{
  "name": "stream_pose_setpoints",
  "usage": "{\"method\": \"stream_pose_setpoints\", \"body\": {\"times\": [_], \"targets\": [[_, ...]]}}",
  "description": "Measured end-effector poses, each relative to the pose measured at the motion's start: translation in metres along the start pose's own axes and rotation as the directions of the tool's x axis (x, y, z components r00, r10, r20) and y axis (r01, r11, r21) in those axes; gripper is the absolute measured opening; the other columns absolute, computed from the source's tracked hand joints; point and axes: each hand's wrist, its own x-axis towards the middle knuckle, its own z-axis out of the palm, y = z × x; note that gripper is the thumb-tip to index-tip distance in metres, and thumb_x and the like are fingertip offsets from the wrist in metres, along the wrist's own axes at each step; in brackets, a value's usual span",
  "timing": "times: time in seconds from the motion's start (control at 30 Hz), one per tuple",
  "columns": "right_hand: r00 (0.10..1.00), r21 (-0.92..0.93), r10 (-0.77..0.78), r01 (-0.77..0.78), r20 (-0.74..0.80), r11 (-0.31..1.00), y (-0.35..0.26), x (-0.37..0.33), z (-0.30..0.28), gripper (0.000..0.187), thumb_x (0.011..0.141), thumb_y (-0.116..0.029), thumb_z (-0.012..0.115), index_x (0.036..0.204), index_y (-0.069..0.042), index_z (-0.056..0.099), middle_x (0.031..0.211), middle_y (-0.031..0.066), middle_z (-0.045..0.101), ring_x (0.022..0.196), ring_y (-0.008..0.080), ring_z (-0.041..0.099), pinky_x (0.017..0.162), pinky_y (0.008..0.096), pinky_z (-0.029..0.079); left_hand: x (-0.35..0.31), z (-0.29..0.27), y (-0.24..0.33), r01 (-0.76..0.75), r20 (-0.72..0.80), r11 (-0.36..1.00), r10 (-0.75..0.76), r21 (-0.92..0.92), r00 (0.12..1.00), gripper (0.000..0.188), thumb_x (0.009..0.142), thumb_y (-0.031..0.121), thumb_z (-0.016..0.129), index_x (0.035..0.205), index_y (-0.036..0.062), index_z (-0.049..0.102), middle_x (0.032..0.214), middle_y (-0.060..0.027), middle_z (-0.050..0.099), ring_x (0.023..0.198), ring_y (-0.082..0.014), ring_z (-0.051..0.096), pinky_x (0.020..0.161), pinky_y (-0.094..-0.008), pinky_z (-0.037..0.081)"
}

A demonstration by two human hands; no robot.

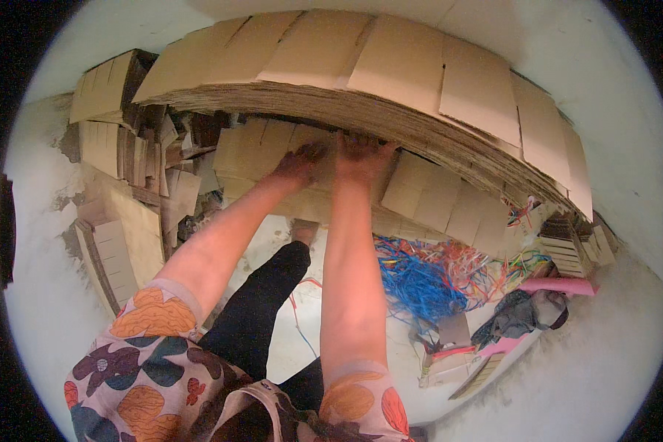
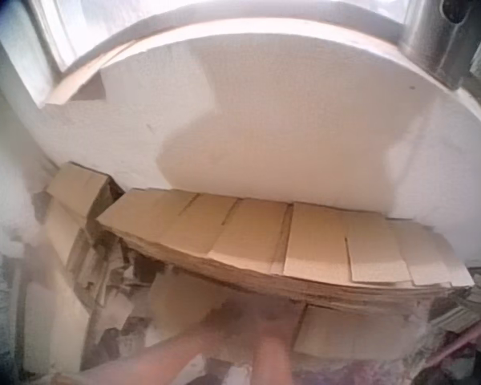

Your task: The person gathers flat cardboard pieces from a pile, stacks them into a neat bundle, and ties the bundle with blue and red plastic strips. The person repeats this process to create multiple tied bundles.

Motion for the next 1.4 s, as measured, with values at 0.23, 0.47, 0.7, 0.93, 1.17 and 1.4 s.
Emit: {"method": "stream_pose_setpoints", "body": {"times": [0.23, 0.47, 0.7, 0.93, 1.17, 1.4], "targets": [[1.000, 0.050, -0.008, 0.009, -0.021, 0.999, 0.005, 0.007, -0.016, 0.092, 0.083, -0.066, 0.041, 0.145, -0.006, 0.009, 0.149, 0.0140, 0.014, 0.138, 0.0308, 0.014, 0.109, 0.0539, 0.016, -0.043, -0.028, 0.028, -0.400, -0.618, 0.916, 0.331, 0.030, 0.713, 0.047, 0.077, 0.013, 0.065, 0.123, 0.0063, 0.054, 0.116, -0.0103, 0.060, 0.102, -0.0300, 0.059, 0.086, -0.0435, 0.047], [0.989, 0.205, -0.016, 0.047, -0.150, 0.978, 0.007, 0.009, -0.003, 0.080, 0.079, -0.067, 0.049, 0.134, -0.010, 0.037, 0.136, 0.0132, 0.038, 0.124, 0.0298, 0.038, 0.098, 0.0463, 0.037, -0.082, -0.241, 0.057, -0.320, -0.723, 0.910, 0.407, 0.265, 0.558, 0.078, 0.067, 0.016, 0.074, 0.135, 0.0033, 0.038, 0.137, -0.0138, 0.043, 0.128, -0.0295, 0.039, 0.107, -0.0397, 0.029], [0.962, 0.180, -0.100, 0.149, -0.252, 0.972, 0.010, -0.007, 0.000, 0.070, 0.089, -0.058, 0.041, 0.129, -0.001, 0.038, 0.126, 0.0150, 0.046, 0.114, 0.0303, 0.045, 0.101, 0.0470, 0.033, -0.061, -0.270, 0.033, -0.344, -0.420, 0.914, 0.405, 0.216, 0.812, 0.083, 0.062, 0.005, 0.069, 0.138, 0.0085, 0.035, 0.135, -0.0172, 0.043, 0.125, -0.0312, 0.042, 0.105, -0.0356, 0.034], [0.967, -0.006, -0.212, 0.213, -0.143, 0.977, 0.011, -0.008, -0.007, 0.053, 0.092, -0.047, 0.045, 0.125, -0.006, 0.044, 0.122, 0.0126, 0.048, 0.109, 0.0277, 0.047, 0.096, 0.0475, 0.038, -0.072, -0.296, 0.039, -0.384, -0.350, 0.919, 0.390, 0.090, 0.852, 0.078, 0.067, 0.010, 0.064, 0.138, 0.0031, 0.034, 0.133, -0.0222, 0.045, 0.116, -0.0287, 0.051, 0.097, -0.0318, 0.042], [0.984, 0.121, -0.014, 0.035, -0.177, 0.992, 0.004, 0.013, 0.015, 0.047, 0.089, -0.042, 0.048, 0.125, -0.011, 0.048, 0.124, 0.0102, 0.051, 0.113, 0.0293, 0.048, 0.095, 0.0469, 0.040, -0.056, -0.260, 0.022, -0.391, -0.399, 0.857, 0.506, 0.337, 0.765, 0.083, 0.062, -0.001, 0.066, 0.138, 0.0088, 0.035, 0.134, -0.0152, 0.046, 0.123, -0.0327, 0.044, 0.104, -0.0380, 0.036], [0.999, 0.061, -0.016, 0.018, -0.028, 0.998, -0.003, -0.018, 0.011, 0.050, 0.090, -0.040, 0.048, 0.129, -0.009, 0.043, 0.128, 0.0110, 0.047, 0.118, 0.0308, 0.045, 0.097, 0.0486, 0.038, -0.113, -0.232, 0.094, -0.267, -0.465, 0.809, 0.534, 0.524, 0.706, 0.058, 0.074, 0.008, 0.054, 0.130, 0.0008, 0.043, 0.122, -0.0267, 0.050, 0.108, -0.0445, 0.052, 0.094, -0.0474, 0.043]]}}
